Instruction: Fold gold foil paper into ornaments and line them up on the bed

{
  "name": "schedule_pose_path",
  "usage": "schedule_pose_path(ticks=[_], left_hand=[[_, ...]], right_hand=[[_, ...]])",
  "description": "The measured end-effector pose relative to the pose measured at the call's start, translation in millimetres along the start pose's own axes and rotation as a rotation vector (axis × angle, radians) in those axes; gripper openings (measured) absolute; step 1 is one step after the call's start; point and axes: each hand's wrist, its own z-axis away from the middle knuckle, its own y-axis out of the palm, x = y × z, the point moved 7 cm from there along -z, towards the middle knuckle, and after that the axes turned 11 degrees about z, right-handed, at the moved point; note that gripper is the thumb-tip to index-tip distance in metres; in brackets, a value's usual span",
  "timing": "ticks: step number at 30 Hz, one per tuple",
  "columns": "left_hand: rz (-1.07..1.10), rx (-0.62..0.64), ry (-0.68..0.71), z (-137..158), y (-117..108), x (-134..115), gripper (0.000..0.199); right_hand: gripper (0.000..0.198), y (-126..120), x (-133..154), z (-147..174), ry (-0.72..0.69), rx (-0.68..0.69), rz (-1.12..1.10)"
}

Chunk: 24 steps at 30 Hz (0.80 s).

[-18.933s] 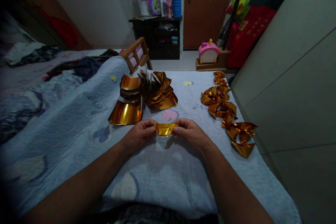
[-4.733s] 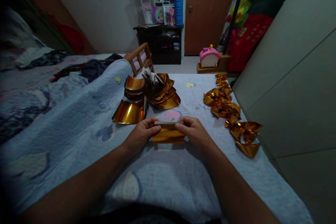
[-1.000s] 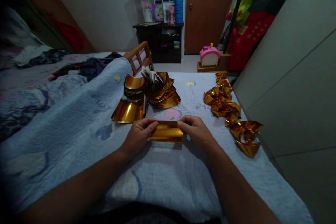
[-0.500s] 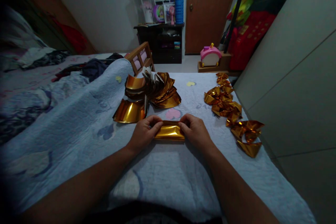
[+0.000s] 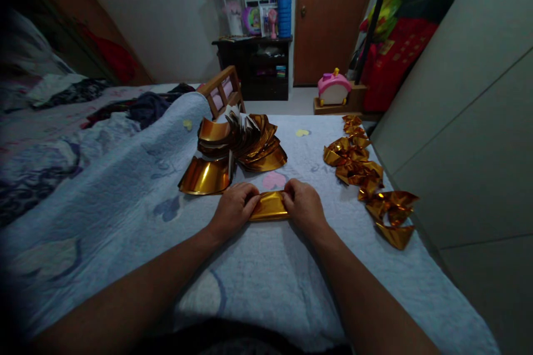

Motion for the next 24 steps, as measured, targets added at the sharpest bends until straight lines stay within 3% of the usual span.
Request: schedule_pose_path(ticks=[6,9,12,15,19,24], left_hand=[[-0.038,0.040,-0.043,0,4,2,0.006],[-0.027,0.017,-0.059,0,4,2,0.019],[-0.045,-0.030,-0.002,0,2,-2,0.025],[-0.076,-0.059,0.067,1,1,-5,0.018],[-0.035,0.090,0.138,0,10,-8,0.019],[0.023,0.208,0.143,-1,14,-8,0.021]], right_hand=[[0.004,5,1,-1,-0.016,0.008,0.151],[0.005,5,3,-1,-0.016,0.023,0.202],[0.005,5,5,-1,-0.010,0.046,0.230],[0.007,6,5,-1,0.002,0.054,0.246],[0.021,7,3,-2,0.005,0.009,0.229],[0.017,6,10,-2,-0.164,-0.071,0.257]])
